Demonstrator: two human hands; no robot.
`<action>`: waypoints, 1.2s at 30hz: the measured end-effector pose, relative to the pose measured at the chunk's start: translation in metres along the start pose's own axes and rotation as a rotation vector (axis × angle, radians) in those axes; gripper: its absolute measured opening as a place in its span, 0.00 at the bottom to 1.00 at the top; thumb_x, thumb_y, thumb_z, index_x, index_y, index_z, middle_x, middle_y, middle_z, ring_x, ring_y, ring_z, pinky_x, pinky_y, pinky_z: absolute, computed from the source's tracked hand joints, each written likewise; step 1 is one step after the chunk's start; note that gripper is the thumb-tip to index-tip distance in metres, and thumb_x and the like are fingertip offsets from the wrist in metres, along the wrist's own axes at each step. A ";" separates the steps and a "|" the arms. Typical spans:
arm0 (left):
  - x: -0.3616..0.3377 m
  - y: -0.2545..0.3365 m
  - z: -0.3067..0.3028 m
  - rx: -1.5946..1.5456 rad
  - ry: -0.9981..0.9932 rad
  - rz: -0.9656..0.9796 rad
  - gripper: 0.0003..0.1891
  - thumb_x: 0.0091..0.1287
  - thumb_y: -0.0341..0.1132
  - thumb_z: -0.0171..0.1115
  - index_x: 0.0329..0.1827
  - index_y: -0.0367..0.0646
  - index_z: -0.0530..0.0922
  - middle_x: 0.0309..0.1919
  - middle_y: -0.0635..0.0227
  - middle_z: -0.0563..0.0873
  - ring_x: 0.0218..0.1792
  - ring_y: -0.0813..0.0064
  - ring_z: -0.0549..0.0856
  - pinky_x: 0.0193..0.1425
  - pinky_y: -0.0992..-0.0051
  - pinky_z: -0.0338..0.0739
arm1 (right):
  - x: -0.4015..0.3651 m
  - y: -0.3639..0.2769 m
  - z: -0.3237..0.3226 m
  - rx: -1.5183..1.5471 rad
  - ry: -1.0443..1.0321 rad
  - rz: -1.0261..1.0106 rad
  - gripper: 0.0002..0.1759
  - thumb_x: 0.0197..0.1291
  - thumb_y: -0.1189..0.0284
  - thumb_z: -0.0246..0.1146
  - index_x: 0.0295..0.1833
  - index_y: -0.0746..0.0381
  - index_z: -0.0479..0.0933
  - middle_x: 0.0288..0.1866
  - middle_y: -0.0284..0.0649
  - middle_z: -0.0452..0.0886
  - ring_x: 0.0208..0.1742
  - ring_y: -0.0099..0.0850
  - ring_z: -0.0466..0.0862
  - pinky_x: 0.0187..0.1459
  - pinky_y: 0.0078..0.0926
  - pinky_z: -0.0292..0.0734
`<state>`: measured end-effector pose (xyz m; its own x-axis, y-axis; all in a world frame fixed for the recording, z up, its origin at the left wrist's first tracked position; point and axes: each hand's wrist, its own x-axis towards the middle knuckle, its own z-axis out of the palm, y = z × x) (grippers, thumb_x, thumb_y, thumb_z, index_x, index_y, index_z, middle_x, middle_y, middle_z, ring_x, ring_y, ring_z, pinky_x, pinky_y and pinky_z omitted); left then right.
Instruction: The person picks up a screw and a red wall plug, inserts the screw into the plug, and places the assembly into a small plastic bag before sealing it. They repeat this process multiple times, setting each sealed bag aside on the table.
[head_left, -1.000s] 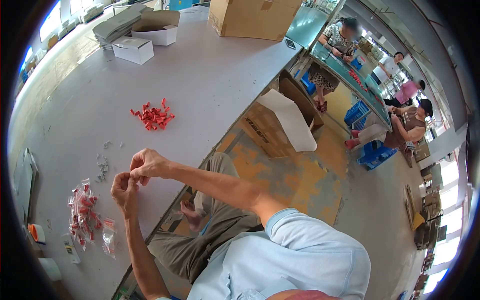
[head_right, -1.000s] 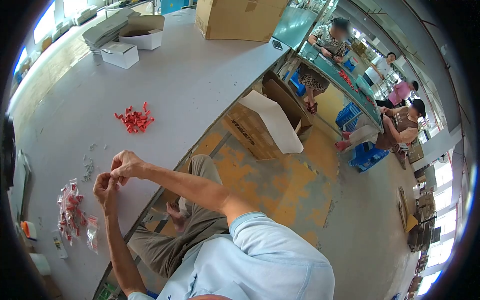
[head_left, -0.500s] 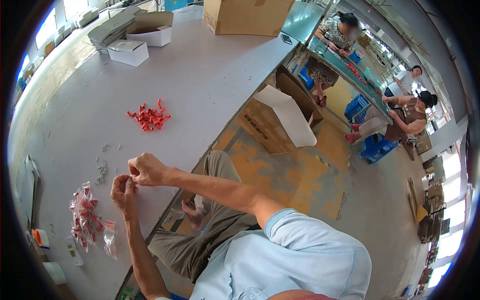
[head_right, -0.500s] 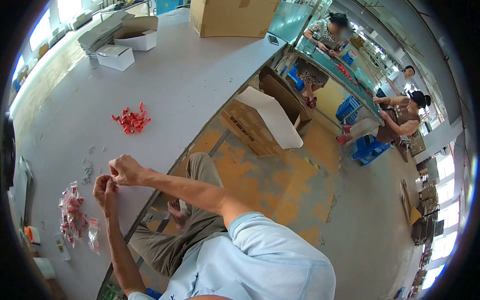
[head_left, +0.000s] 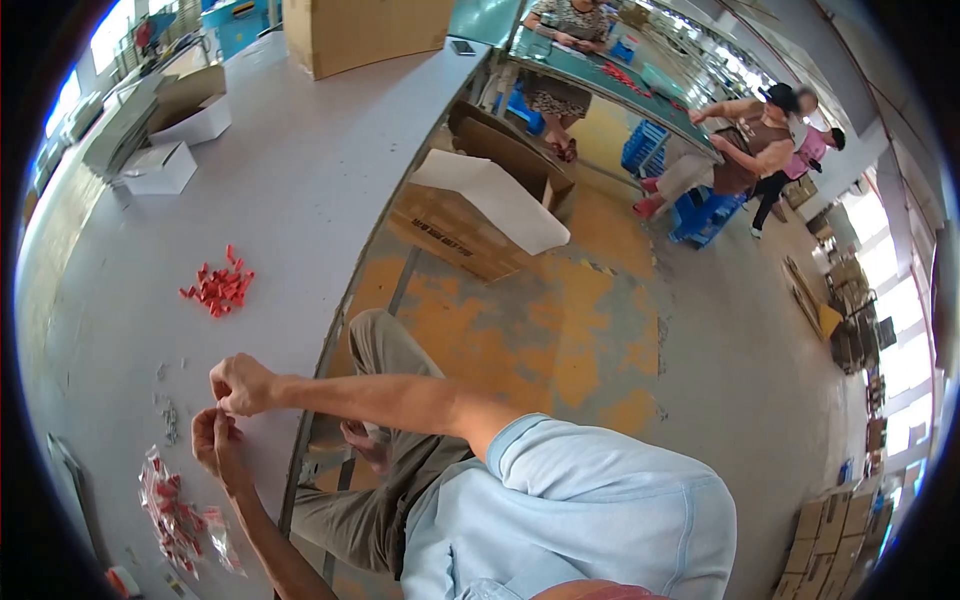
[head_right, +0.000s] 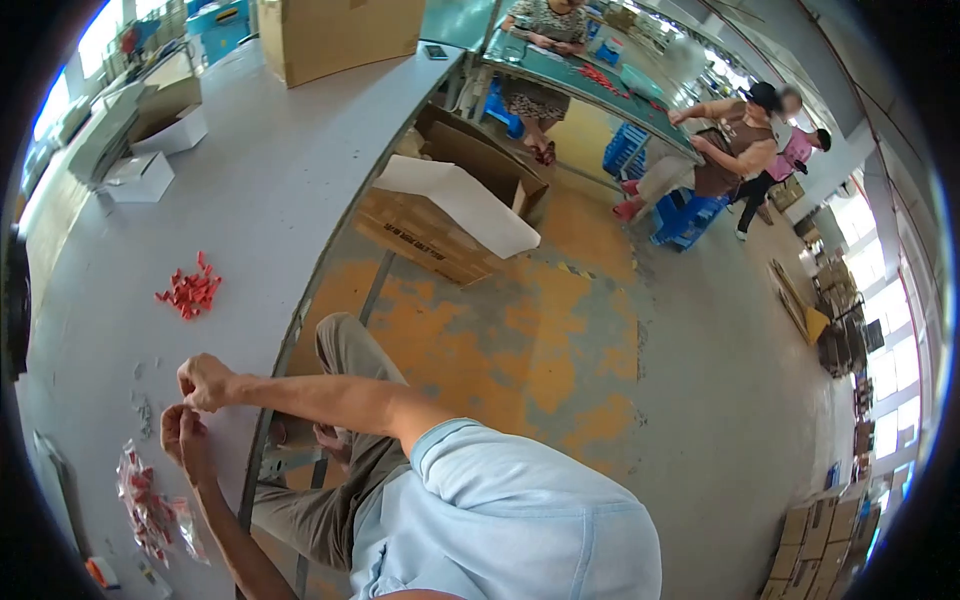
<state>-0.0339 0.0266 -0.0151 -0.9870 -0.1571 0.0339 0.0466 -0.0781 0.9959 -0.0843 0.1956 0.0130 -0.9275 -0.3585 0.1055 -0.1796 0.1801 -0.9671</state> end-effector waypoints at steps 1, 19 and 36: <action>0.002 -0.008 -0.003 0.071 0.006 0.061 0.05 0.75 0.31 0.68 0.46 0.40 0.82 0.30 0.74 0.83 0.26 0.86 0.76 0.30 0.83 0.69 | 0.000 0.002 0.003 -0.212 0.118 -0.136 0.06 0.54 0.75 0.72 0.36 0.66 0.84 0.31 0.49 0.88 0.33 0.43 0.90 0.39 0.42 0.84; 0.023 -0.011 -0.002 0.196 -0.025 0.134 0.02 0.75 0.28 0.66 0.44 0.38 0.83 0.31 0.75 0.83 0.26 0.87 0.76 0.30 0.83 0.71 | -0.011 -0.016 -0.013 -0.246 0.114 -0.156 0.08 0.54 0.72 0.72 0.36 0.65 0.84 0.32 0.50 0.88 0.36 0.49 0.89 0.41 0.45 0.83; 0.017 0.005 -0.003 -0.085 -0.063 -0.034 0.04 0.75 0.30 0.66 0.47 0.39 0.83 0.33 0.70 0.87 0.26 0.83 0.82 0.33 0.81 0.78 | -0.009 0.008 -0.025 -0.092 0.073 -0.254 0.07 0.60 0.74 0.69 0.40 0.67 0.84 0.27 0.44 0.87 0.28 0.34 0.86 0.33 0.35 0.81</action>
<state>-0.0500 0.0207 -0.0102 -0.9958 -0.0911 0.0076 0.0227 -0.1655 0.9859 -0.0858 0.2233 0.0098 -0.8697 -0.3360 0.3616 -0.4352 0.1763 -0.8829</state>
